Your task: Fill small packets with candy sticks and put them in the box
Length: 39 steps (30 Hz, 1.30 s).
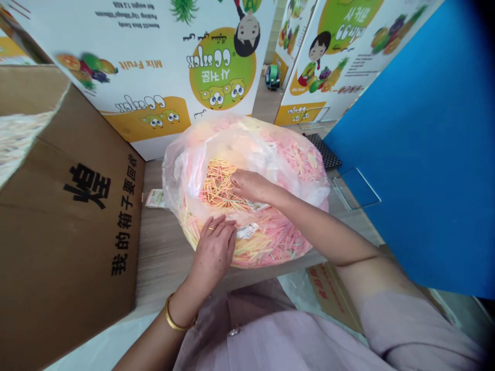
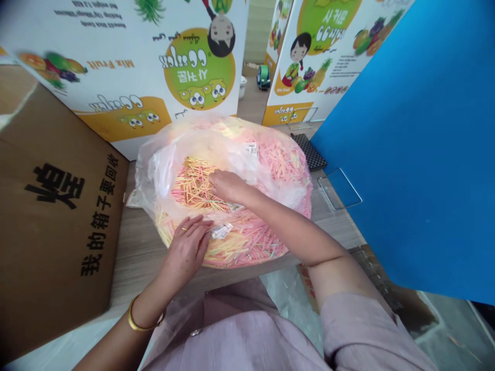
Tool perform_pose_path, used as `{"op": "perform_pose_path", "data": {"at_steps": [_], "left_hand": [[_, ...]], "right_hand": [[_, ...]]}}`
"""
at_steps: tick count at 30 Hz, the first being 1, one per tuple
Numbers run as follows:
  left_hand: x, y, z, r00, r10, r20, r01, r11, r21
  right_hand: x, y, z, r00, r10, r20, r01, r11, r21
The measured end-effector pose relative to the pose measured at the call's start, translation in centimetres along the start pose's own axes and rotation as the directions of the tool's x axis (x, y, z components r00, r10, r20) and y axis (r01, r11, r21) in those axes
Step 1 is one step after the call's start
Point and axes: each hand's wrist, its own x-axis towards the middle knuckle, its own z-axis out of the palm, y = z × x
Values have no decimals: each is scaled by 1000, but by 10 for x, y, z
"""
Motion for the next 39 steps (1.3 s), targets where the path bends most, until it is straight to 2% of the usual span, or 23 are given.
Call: {"op": "perform_pose_path", "data": {"at_steps": [5, 11, 16, 23, 26, 28, 30, 32, 34, 35, 37, 39], "left_hand": [[1, -1, 0, 1000, 7, 6, -7, 1000, -9], [3, -1, 0, 1000, -11, 10, 11, 1000, -15], [4, -1, 1, 1000, -14, 12, 14, 1000, -23], [5, -3, 1, 1000, -22, 8, 23, 999, -40], [5, -4, 1, 999, -32, 6, 32, 997, -75], [6, -3, -2, 997, -81, -16, 78, 987, -143], [7, -1, -7, 978, -205, -31, 191, 948, -256], [10, 1, -12, 933, -360, -21, 321, 857, -404], [15, 3, -16, 877, -479, 39, 404, 689, -602], [19, 4, -17, 847, -524, 92, 425, 564, -708], [26, 4, -18, 778, -582, 236, 448, 250, -859], [32, 4, -19, 714, -603, 356, 444, -4, -896]], "right_hand": [[-4, 11, 4, 998, -66, 3, 66, 998, 21], [3, -3, 12, 999, -34, 36, 36, 996, -78], [19, -11, 14, 1000, -12, -6, 11, 996, -85], [22, -14, 25, 996, -8, -89, -4, 991, -135], [23, -14, 31, 990, -46, -134, 19, 981, -194], [24, -14, 33, 986, -74, -147, 40, 975, -219], [23, -12, 30, 987, -78, -143, 47, 977, -208], [21, -9, 23, 993, -54, -107, 38, 988, -150], [20, -6, 14, 998, -33, -58, 28, 996, -90], [20, -5, 10, 999, -17, -47, 16, 1000, -22], [22, -1, 4, 998, 35, -61, -20, 975, 223], [24, 3, 2, 992, 95, -87, -34, 849, 528]]}}
